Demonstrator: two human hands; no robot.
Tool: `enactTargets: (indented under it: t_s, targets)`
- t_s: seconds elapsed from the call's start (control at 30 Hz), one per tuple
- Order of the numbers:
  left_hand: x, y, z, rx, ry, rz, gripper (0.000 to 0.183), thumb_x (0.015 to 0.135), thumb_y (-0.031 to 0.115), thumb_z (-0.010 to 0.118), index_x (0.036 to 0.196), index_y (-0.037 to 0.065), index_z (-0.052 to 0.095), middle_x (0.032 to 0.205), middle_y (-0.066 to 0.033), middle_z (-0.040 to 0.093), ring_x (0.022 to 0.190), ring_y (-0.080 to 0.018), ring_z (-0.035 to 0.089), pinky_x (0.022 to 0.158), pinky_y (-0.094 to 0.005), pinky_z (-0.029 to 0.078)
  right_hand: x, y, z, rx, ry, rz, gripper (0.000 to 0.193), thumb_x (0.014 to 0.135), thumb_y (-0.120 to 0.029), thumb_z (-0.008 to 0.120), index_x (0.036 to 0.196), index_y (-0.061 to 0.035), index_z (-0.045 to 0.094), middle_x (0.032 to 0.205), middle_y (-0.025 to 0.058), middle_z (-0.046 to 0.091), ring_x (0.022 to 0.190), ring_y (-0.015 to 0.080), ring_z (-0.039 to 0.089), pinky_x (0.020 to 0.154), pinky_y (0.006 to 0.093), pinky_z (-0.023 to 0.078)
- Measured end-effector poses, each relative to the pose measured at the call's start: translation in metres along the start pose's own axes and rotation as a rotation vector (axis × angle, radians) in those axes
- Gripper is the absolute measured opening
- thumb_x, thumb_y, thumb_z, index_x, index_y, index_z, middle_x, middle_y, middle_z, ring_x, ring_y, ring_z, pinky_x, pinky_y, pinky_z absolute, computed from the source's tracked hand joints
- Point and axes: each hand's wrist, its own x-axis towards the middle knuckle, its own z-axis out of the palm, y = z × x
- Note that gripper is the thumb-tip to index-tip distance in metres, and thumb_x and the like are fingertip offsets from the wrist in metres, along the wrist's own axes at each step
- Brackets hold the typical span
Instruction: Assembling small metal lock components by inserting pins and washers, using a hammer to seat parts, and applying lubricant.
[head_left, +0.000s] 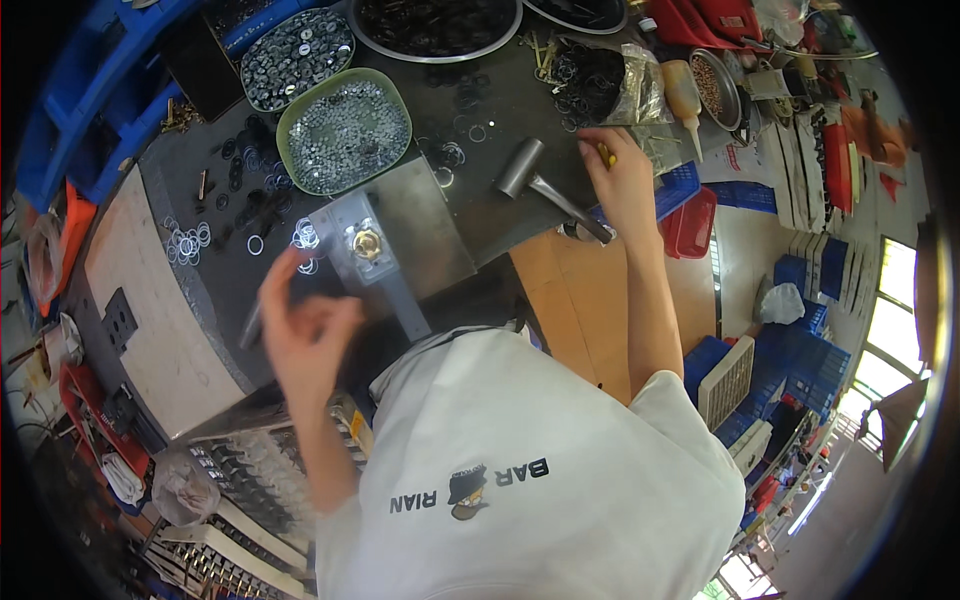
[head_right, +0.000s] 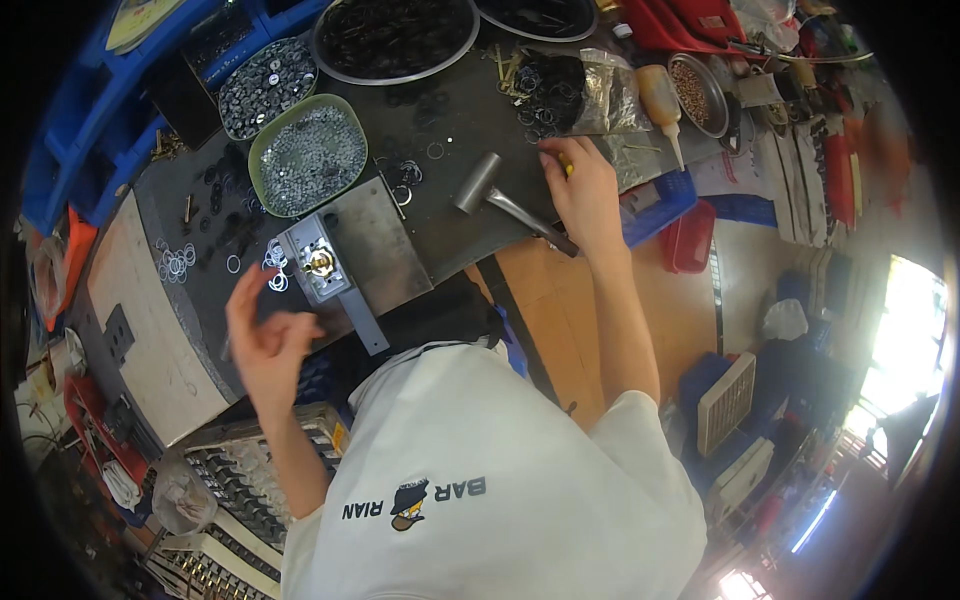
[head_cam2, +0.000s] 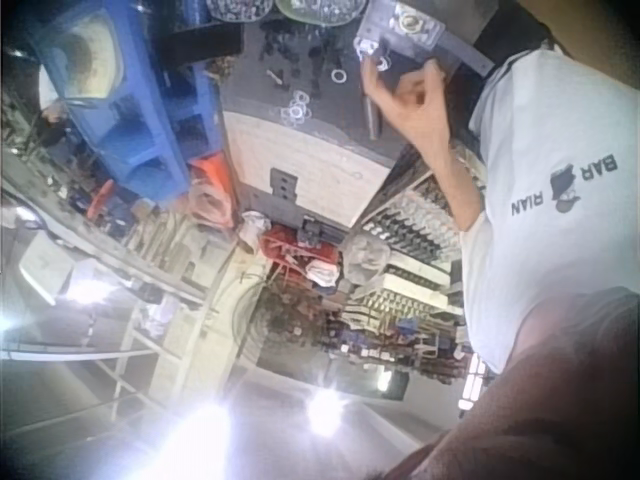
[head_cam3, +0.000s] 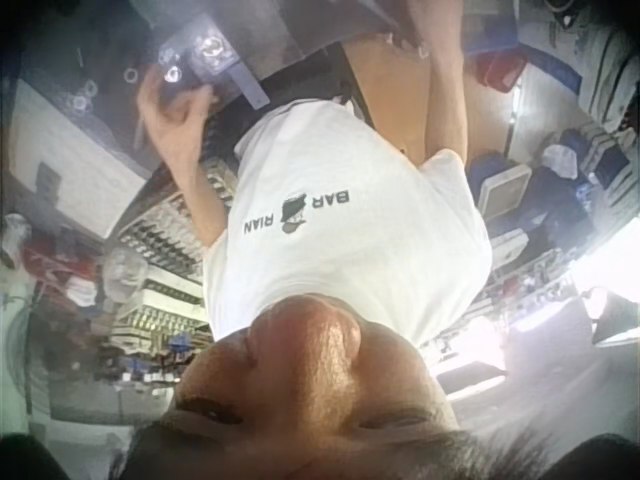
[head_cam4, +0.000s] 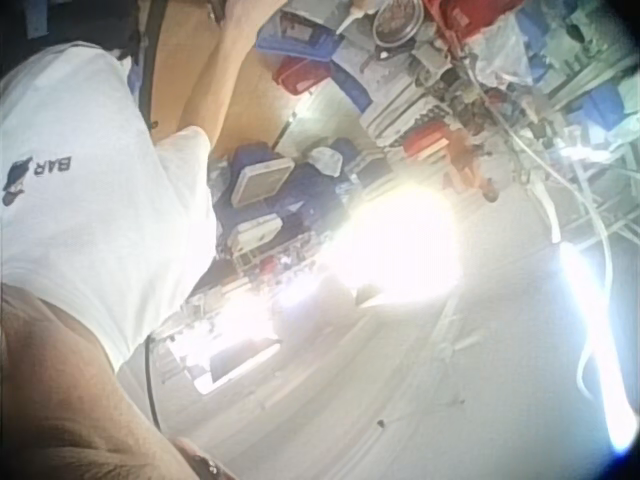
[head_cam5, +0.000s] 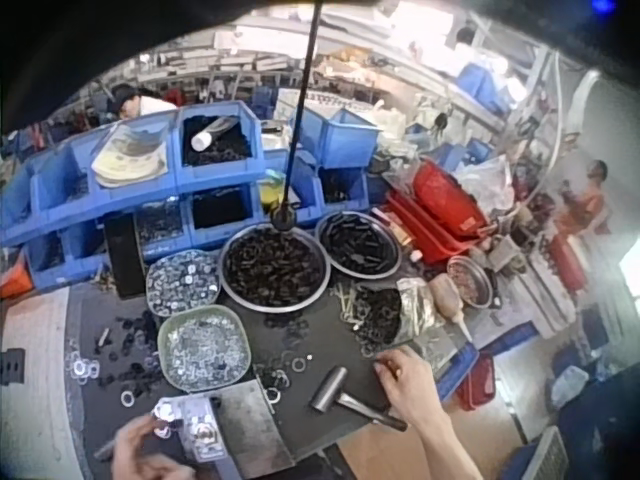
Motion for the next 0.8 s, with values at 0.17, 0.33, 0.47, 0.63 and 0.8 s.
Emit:
enactTargets:
  t_s: [0.17,0.33,0.47,0.63,0.8]
  targets:
    - [0.028,0.001,0.042,0.059,-0.164,-0.154,0.104,0.080,-0.007,0.089,0.168,0.017,0.040,0.139,-0.0200,0.071,0.068,-0.0133,0.072,0.057,-0.0269,0.057,0.020,0.000,0.018,-0.146,0.062,-0.124,0.018,0.098,-0.013,0.077,0.113,-0.0050,0.076,0.117,0.0141,0.071,0.097,0.0398,0.073,0.082,0.0478,0.058]
    - [0.024,0.005,0.048,0.177,-0.028,-0.011,0.109,0.071,0.023,0.106,0.161,0.014,0.045,0.122,-0.0211,0.077,0.066,-0.0108,0.071,0.060,-0.0261,0.057,0.026,0.020,0.017,-0.422,0.052,-0.210,0.017,0.106,-0.020,0.067,0.118,-0.0087,0.071,0.125,0.0124,0.069,0.098,0.0416,0.074,0.080,0.0517,0.061]
    - [0.017,0.015,0.047,0.081,-0.029,-0.042,0.104,0.074,0.021,0.105,0.156,0.007,0.042,0.109,-0.0160,0.078,0.063,-0.0101,0.070,0.055,-0.0242,0.053,0.032,0.008,0.007,-0.220,0.042,-0.001,0.018,0.110,-0.015,0.063,0.124,-0.0065,0.069,0.111,0.0202,0.076,0.097,0.0456,0.074,0.083,0.0489,0.058]
    - [0.011,0.018,0.043,-0.097,-0.018,-0.105,0.099,0.079,0.012,0.101,0.155,0.007,0.039,0.107,-0.0133,0.079,0.063,-0.0097,0.069,0.052,-0.0230,0.051,0.000,-0.067,0.001,0.086,-0.096,0.052,0.022,0.111,-0.018,0.065,0.127,-0.0047,0.073,0.096,0.0139,0.078,0.086,0.0288,0.074,0.080,0.0402,0.057]
    - [0.008,0.020,0.037,-0.136,-0.045,-0.117,0.096,0.080,0.006,0.099,0.155,0.007,0.038,0.110,-0.0132,0.080,0.069,-0.0088,0.071,0.054,-0.0225,0.052,-0.049,-0.114,0.022,0.390,-0.492,0.220,0.022,0.106,-0.017,0.075,0.123,-0.0030,0.077,0.093,0.0067,0.074,0.078,0.0162,0.067,0.073,0.0351,0.054]
